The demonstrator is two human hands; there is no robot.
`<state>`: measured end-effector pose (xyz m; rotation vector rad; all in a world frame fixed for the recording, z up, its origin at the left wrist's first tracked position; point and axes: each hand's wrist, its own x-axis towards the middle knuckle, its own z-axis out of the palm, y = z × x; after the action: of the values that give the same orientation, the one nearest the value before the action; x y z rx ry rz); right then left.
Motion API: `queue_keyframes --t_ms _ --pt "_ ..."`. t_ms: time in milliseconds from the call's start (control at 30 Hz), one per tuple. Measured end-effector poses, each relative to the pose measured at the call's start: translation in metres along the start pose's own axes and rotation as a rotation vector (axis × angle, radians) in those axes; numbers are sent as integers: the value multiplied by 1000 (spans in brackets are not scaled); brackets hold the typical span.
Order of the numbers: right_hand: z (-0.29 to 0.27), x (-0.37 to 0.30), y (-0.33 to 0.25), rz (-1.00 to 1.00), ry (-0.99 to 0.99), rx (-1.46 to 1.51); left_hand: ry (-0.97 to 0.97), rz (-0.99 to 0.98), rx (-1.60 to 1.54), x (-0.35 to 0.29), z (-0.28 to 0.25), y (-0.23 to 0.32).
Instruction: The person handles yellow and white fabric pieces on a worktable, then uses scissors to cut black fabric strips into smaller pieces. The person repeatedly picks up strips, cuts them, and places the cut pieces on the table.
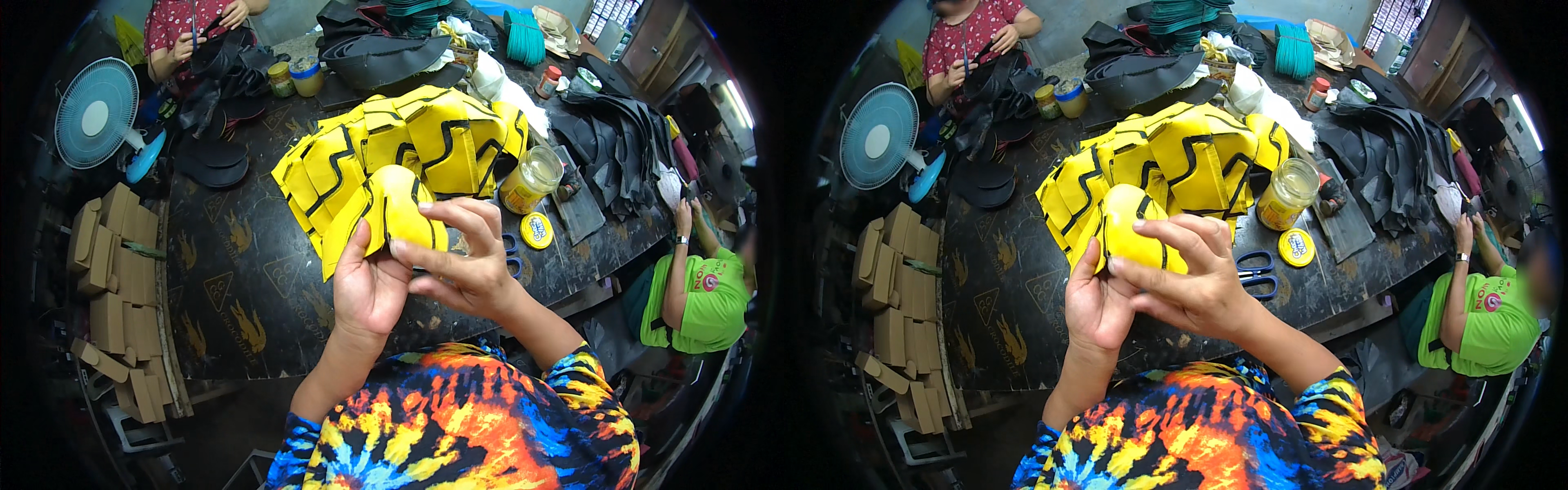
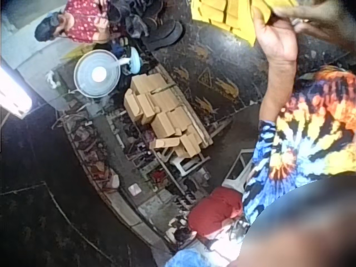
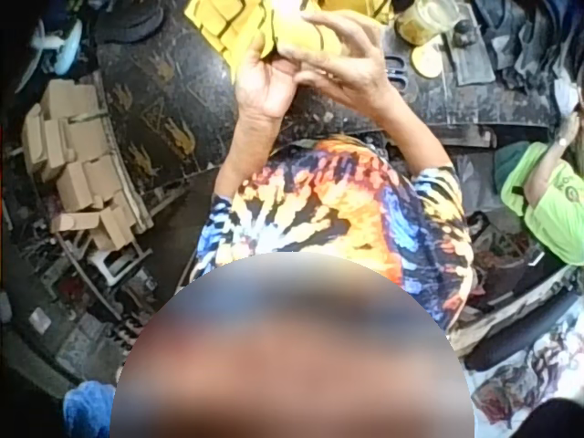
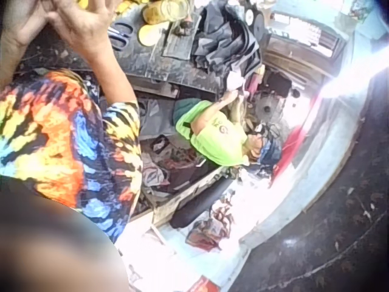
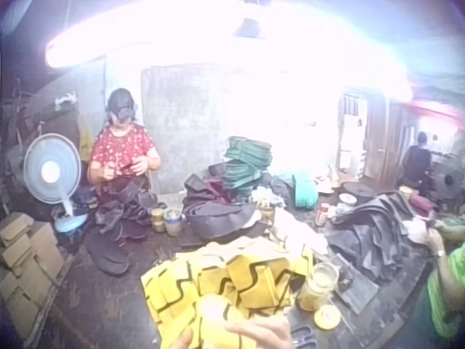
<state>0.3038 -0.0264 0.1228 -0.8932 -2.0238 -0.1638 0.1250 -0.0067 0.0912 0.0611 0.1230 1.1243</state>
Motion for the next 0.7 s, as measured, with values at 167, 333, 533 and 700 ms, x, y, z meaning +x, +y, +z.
queue_keyframes --t_ms 167,333,533,700 --pt "-6 8 12 162 22 111 15 6 -5 -2 2 -6" --pt "9 3 9 45 60 -72 -92 -73 -100 -4 -1 -5" --pt "-13 -6 7 64 24 104 20 -37 -16 -4 0 -4" --pt "-26 13 15 181 -3 117 -28 115 306 -11 9 -9"
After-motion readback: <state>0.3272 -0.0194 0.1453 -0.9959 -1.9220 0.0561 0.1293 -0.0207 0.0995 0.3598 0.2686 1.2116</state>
